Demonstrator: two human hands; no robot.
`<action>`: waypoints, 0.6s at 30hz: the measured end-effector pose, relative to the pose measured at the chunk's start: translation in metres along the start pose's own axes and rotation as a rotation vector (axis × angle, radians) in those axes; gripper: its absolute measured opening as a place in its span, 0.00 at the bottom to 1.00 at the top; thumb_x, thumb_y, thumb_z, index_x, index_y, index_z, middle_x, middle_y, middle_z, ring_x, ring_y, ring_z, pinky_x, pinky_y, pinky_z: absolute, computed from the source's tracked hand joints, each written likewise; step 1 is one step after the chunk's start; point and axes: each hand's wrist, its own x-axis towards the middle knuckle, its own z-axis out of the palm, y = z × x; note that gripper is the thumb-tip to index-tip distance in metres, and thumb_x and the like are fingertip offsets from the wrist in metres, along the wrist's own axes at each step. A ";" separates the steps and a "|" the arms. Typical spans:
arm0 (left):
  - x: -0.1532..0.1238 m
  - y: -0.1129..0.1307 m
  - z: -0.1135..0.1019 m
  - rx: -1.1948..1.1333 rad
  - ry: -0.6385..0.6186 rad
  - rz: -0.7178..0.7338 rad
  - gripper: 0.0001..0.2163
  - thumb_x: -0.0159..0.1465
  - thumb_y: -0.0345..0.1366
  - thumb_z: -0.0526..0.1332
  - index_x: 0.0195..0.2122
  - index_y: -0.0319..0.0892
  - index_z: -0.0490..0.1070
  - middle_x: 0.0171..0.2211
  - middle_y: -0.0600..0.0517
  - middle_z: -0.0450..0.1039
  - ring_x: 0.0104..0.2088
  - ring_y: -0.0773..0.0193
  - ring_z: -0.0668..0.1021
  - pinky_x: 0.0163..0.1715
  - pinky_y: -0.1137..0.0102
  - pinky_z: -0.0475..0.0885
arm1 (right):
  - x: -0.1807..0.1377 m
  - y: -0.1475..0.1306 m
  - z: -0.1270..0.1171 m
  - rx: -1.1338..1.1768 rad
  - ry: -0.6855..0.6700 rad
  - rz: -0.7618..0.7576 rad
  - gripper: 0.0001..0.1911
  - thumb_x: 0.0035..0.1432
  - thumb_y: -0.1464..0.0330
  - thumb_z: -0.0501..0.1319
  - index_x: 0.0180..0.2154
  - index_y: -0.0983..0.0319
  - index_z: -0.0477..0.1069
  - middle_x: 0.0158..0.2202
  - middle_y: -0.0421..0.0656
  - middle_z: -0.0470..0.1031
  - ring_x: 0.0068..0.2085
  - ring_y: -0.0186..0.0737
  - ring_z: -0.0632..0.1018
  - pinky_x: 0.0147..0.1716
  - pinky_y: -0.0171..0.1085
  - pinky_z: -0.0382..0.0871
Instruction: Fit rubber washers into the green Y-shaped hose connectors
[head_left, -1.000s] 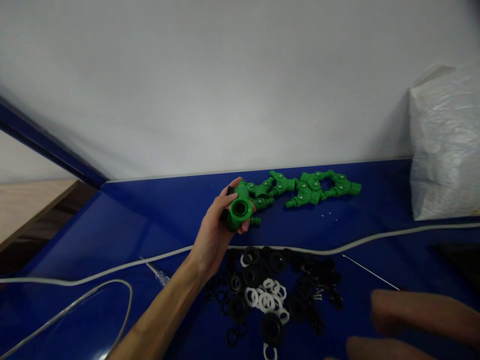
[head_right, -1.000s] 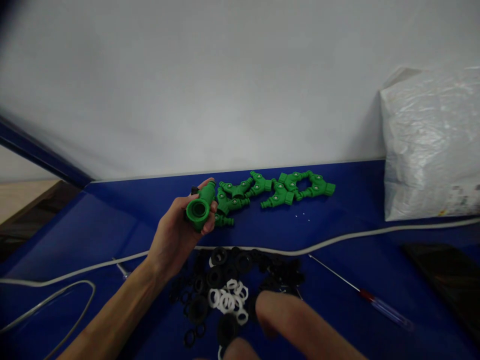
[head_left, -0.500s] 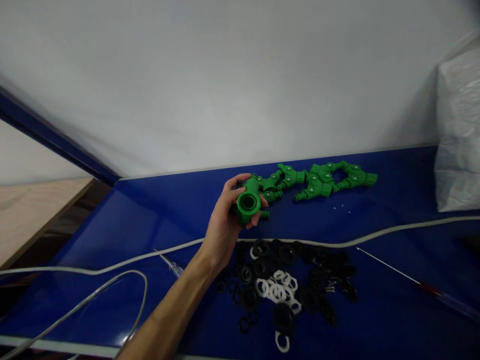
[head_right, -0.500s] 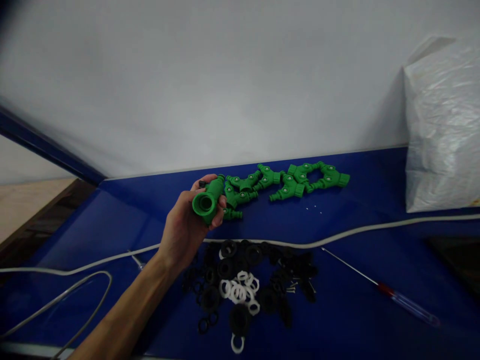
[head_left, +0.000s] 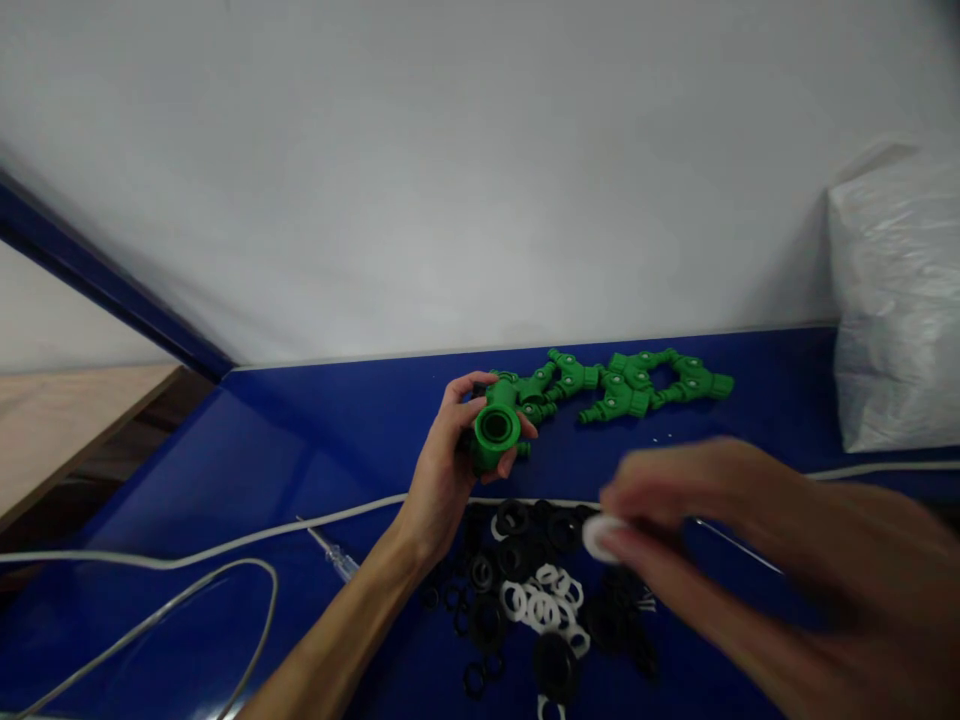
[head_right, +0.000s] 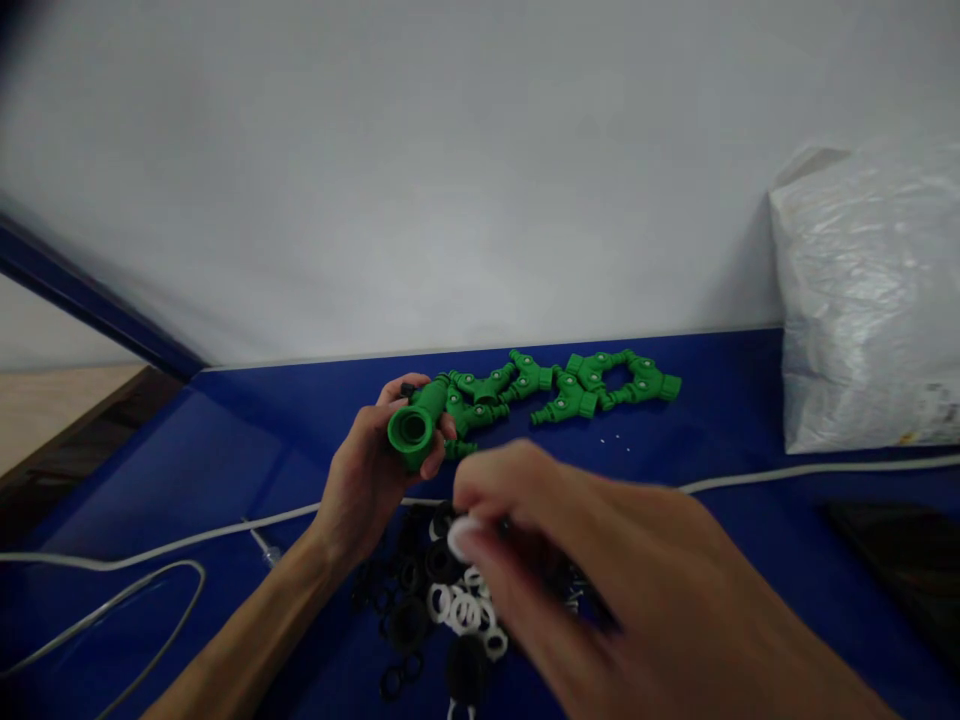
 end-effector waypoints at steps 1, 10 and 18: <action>-0.001 -0.001 0.000 0.009 0.000 -0.006 0.13 0.66 0.42 0.55 0.50 0.46 0.61 0.32 0.52 0.78 0.22 0.70 0.71 0.25 0.75 0.65 | 0.015 -0.005 0.005 0.007 -0.036 -0.016 0.05 0.58 0.62 0.71 0.36 0.53 0.78 0.29 0.38 0.81 0.30 0.40 0.81 0.30 0.36 0.74; 0.003 -0.004 -0.007 0.112 0.071 -0.040 0.18 0.64 0.47 0.59 0.52 0.47 0.67 0.34 0.54 0.73 0.26 0.69 0.71 0.27 0.74 0.67 | 0.054 0.009 0.031 0.415 -0.102 0.072 0.04 0.64 0.65 0.66 0.38 0.58 0.74 0.27 0.37 0.80 0.31 0.34 0.82 0.36 0.32 0.75; 0.005 -0.015 -0.013 0.249 0.009 -0.024 0.18 0.67 0.45 0.60 0.56 0.50 0.72 0.36 0.54 0.68 0.35 0.65 0.71 0.32 0.73 0.66 | 0.051 0.013 0.032 0.420 -0.042 0.122 0.07 0.62 0.62 0.68 0.37 0.58 0.76 0.26 0.37 0.80 0.31 0.35 0.81 0.36 0.33 0.74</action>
